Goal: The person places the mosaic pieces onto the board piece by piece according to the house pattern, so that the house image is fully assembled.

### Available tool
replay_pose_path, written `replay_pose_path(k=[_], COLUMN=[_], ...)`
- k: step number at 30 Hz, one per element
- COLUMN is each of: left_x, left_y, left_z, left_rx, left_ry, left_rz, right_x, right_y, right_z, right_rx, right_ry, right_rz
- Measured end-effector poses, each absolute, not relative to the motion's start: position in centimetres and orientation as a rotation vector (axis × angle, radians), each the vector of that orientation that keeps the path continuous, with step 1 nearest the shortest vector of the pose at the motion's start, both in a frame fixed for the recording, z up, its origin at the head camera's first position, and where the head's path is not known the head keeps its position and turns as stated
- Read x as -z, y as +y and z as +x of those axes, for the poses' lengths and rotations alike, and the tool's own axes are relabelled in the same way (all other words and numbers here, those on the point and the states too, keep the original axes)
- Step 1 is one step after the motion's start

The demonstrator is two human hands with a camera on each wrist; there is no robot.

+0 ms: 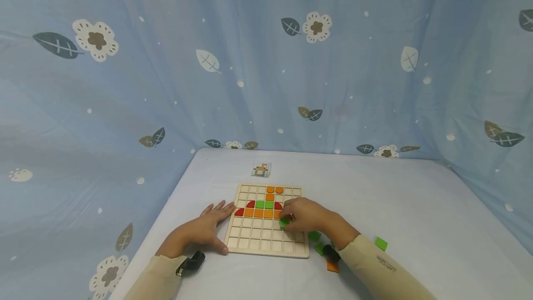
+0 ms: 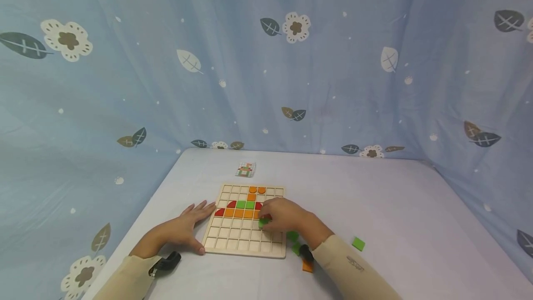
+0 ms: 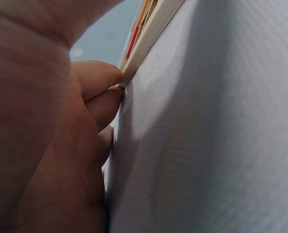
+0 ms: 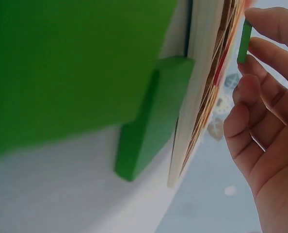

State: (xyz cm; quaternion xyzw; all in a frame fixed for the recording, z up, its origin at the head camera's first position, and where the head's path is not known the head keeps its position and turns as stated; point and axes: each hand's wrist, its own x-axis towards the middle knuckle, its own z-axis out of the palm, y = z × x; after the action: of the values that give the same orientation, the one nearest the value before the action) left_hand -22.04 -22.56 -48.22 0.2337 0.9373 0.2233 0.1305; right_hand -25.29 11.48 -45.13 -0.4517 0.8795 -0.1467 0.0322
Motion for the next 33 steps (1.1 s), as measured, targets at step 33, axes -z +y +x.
replay_pose_path(k=[33], left_x=[48.5], left_y=[-22.8], left_z=[-22.2], left_rx=[-0.659], left_ry=[2.715], left_rz=[0.737], right_x=[45.2], right_y=[9.2], right_z=[-25.8], right_rx=[0.280], right_ry=[2.699], right_rz=[-1.348])
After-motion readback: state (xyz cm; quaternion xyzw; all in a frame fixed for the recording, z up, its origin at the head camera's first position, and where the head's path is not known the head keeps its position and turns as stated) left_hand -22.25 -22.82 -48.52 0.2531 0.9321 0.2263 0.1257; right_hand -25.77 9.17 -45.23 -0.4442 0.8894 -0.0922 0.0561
